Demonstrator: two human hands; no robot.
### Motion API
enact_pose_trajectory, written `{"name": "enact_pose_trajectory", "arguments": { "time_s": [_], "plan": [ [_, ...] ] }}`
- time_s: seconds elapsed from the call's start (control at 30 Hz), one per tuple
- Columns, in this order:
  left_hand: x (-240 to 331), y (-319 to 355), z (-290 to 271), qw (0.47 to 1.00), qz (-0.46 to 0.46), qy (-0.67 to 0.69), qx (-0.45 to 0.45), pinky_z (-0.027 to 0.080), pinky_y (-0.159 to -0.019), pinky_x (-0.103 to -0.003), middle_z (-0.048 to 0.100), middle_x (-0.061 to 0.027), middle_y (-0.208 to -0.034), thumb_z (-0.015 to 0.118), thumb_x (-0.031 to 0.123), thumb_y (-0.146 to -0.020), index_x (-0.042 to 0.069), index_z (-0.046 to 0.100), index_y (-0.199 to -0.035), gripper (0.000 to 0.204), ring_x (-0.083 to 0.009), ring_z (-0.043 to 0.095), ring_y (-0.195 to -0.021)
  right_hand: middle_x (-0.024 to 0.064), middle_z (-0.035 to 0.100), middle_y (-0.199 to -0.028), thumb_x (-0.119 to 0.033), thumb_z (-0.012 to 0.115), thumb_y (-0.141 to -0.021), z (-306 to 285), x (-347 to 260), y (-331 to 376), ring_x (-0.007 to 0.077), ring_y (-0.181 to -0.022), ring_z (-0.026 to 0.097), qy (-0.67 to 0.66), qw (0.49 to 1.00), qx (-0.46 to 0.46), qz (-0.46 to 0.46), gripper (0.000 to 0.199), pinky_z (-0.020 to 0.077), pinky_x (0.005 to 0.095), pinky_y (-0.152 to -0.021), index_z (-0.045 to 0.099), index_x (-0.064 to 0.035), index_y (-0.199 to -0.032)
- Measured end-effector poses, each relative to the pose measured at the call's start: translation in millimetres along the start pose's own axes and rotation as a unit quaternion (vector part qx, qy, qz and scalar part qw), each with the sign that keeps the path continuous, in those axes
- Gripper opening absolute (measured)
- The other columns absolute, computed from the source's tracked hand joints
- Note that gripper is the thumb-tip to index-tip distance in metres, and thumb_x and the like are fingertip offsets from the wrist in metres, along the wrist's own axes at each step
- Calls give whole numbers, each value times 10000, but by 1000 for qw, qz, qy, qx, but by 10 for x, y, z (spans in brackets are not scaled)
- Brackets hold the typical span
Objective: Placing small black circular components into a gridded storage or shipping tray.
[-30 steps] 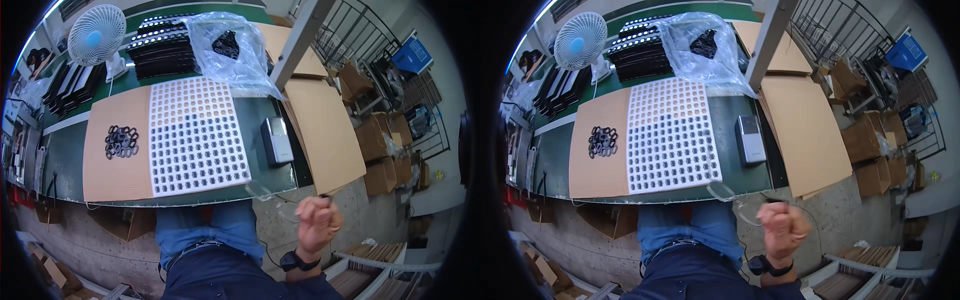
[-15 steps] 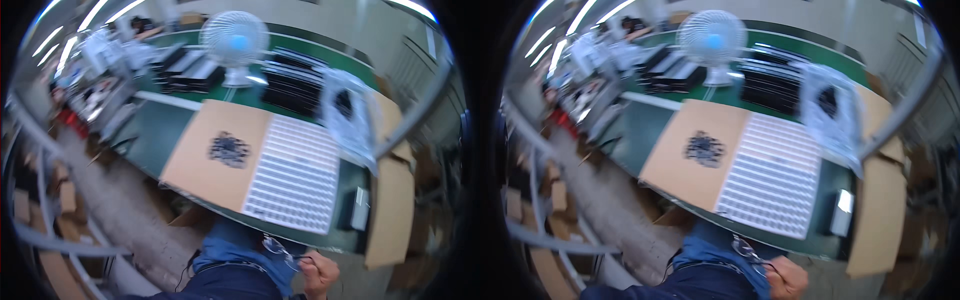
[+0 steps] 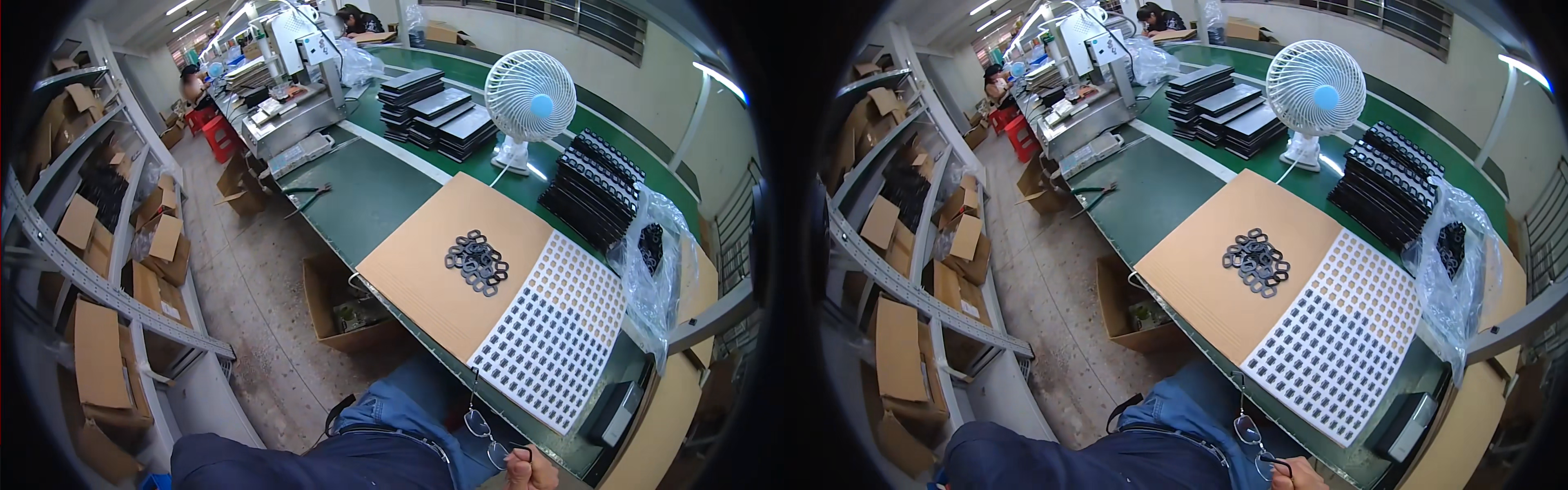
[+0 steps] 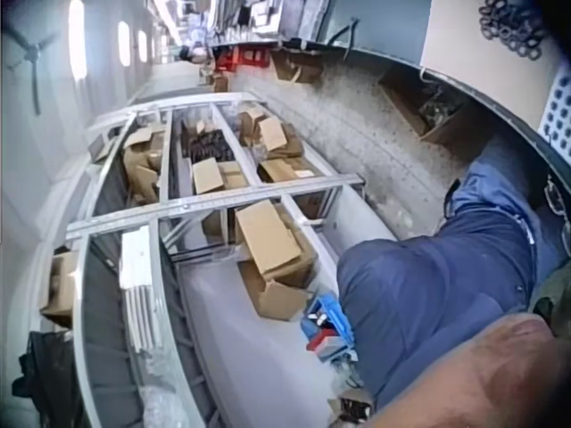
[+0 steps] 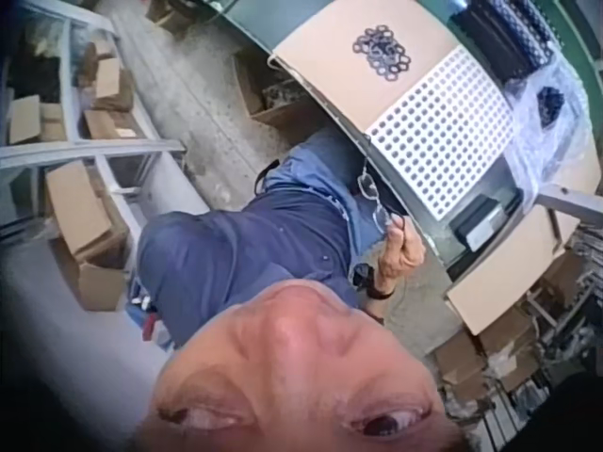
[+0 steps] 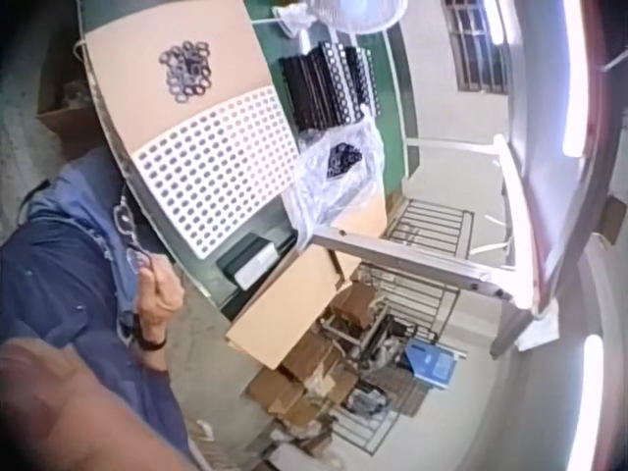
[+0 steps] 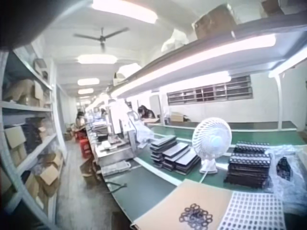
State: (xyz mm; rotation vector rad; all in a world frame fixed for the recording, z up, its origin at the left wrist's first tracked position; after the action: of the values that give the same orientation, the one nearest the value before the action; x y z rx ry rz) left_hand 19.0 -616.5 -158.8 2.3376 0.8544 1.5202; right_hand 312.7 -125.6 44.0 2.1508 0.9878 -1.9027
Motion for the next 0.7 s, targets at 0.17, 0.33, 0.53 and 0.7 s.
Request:
{"name": "enact_pose_trajectory", "arguments": {
  "time_s": [0.17, 0.33, 0.53, 0.7],
  "plan": [
    [33, 68, 125, 999, 20, 3, -40, 564, -784, -354, 710, -139, -900, 616, 255, -949, 17, 679, -1091, 284, -227, 695, -901, 128, 764, -891, -122, 692, -949, -8, 22, 59, 180, -789, 701, 11, 1000, -8, 8, 249, 554, 306, -772, 724, 73, -1102],
    [55, -505, 129, 978, 84, -1, -191, 565, -785, -348, 710, -135, -896, 618, 261, -950, 16, 677, -1105, 296, -216, 697, -908, 69, 627, -616, -76, 630, -853, 88, 18, 47, 126, -535, 580, 38, 998, 47, 23, 186, 453, 263, -540, 724, 80, -885],
    [2458, -2014, -403, 982, -108, -113, -111, 514, -957, -416, 673, -211, -1214, 687, 183, -927, 47, 694, -1165, 274, -288, 664, -1121, 113, 718, -817, -66, 719, -923, 186, -16, -150, 207, -683, 657, -36, 996, -70, -31, 181, 508, 299, -619, 740, 42, -1066],
    [3706, -2348, 12, 947, 225, 198, -116, 502, -1005, -341, 668, -114, -1261, 645, 158, -986, -4, 579, -1307, 365, -218, 639, -1164, 122, 728, -855, -97, 707, -954, 123, 14, 53, 182, -717, 672, -78, 991, -93, 49, 211, 523, 284, -653, 737, 38, -1113]
  ]
}}
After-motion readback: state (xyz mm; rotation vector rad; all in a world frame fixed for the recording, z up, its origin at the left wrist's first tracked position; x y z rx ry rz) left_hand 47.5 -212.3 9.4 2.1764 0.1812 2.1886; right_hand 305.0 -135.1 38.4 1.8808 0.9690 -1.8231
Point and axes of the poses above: each hand's wrist, its own y-axis away from the middle knuckle, its own z-axis out of the palm, x = y × z, the point moved 4 cm from there along -y, towards the middle knuckle
